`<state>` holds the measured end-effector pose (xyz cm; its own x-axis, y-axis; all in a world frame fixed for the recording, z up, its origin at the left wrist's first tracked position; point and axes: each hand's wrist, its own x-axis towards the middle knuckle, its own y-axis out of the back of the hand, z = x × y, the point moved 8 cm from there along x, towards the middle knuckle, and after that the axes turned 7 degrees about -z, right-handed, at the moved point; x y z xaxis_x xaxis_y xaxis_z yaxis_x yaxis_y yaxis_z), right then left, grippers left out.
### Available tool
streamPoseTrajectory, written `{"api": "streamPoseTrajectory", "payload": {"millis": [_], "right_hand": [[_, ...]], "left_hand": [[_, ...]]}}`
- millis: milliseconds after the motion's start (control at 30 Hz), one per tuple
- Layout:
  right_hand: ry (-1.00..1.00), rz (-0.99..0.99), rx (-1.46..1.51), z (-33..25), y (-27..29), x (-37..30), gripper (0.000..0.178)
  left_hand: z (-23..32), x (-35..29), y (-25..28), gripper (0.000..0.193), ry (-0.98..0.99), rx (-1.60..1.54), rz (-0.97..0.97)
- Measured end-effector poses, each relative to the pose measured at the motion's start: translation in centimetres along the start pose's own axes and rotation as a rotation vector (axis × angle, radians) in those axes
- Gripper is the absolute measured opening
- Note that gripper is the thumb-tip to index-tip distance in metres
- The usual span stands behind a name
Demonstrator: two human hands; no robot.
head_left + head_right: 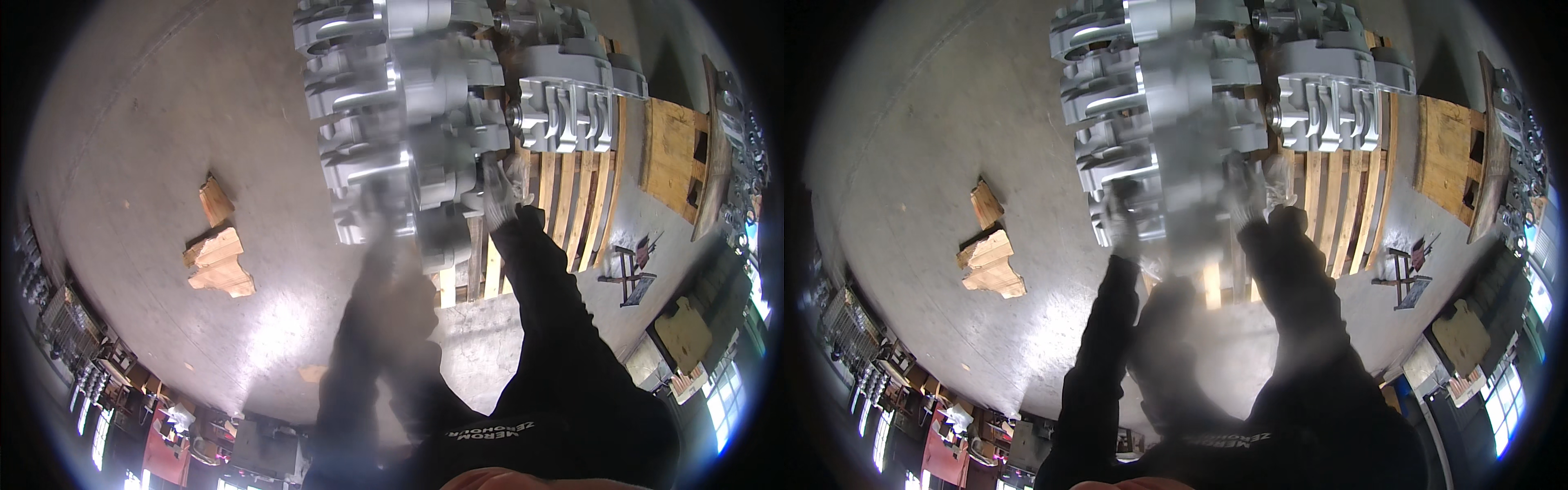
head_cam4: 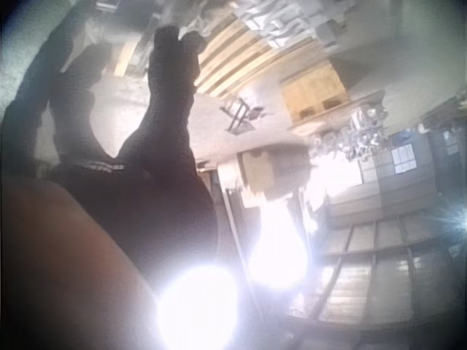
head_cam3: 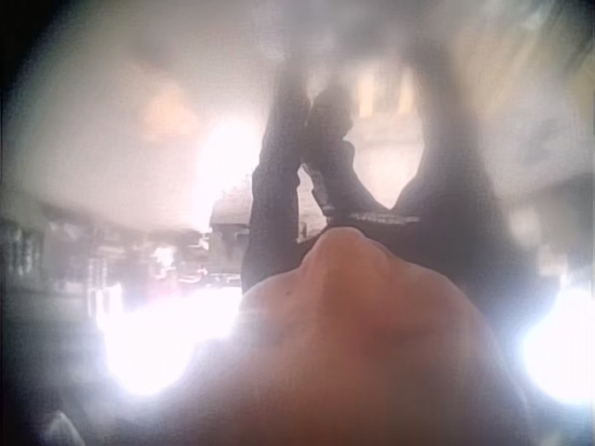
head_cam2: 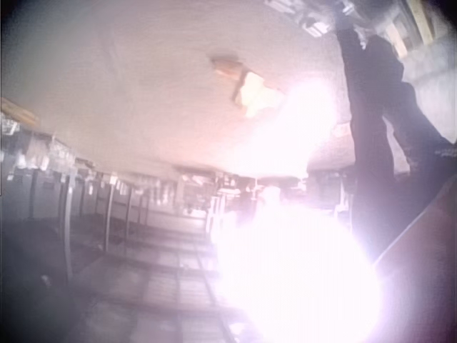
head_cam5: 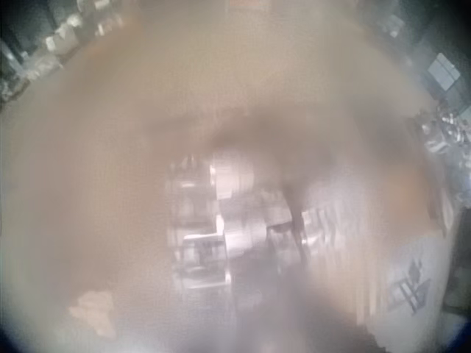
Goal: The person deburrs and smooths the edges of a large silver metal casting using a handheld abrasive block, then places it on a wooden pallet. They repeat the process on a second casting, rotating the part to reach all edges and corners.
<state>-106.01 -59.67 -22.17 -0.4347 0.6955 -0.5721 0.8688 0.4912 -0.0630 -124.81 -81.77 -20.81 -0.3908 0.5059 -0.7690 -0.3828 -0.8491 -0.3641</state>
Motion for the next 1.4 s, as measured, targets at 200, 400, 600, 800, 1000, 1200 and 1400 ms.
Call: {"api": "streamPoseTrajectory", "payload": {"millis": [200,400,600,800,1000,1200,1400], "right_hand": [[-0.042,-0.203,-0.959,0.3,-4.8,5.0,0.048],[0.033,-0.241,-1.012,-1.5,-6.2,4.2,0.043],[0.032,-0.122,-1.353,-4.2,-5.8,6.7,0.042],[0.327,0.023,-0.755,-9.7,-7.1,15.0,0.048],[0.215,-0.028,-0.496,-15.5,-11.7,22.6,0.038],[0.176,-0.356,-1.113,-20.9,-19.2,28.9,0.048],[0.251,-0.271,-1.2,-23.1,-19.9,28.5,0.04]], "left_hand": [[3.7,1.5,-10.9,0.049,-0.245,0.587,0.219],[2.7,1.6,-10.6,0.05,-0.4,0.334,0.219],[9.6,1.0,-9.7,0.051,-0.274,0.986,0.561],[20.9,8.5,-14.2,0.052,-0.568,0.72,0.389],[26.2,16.7,-17.5,0.071,-0.327,0.414,0.282],[27.0,25.5,-17.3,0.062,-0.294,0.571,0.492],[27.6,21.4,-21.7,0.05,-0.677,1.417,0.958]]}}
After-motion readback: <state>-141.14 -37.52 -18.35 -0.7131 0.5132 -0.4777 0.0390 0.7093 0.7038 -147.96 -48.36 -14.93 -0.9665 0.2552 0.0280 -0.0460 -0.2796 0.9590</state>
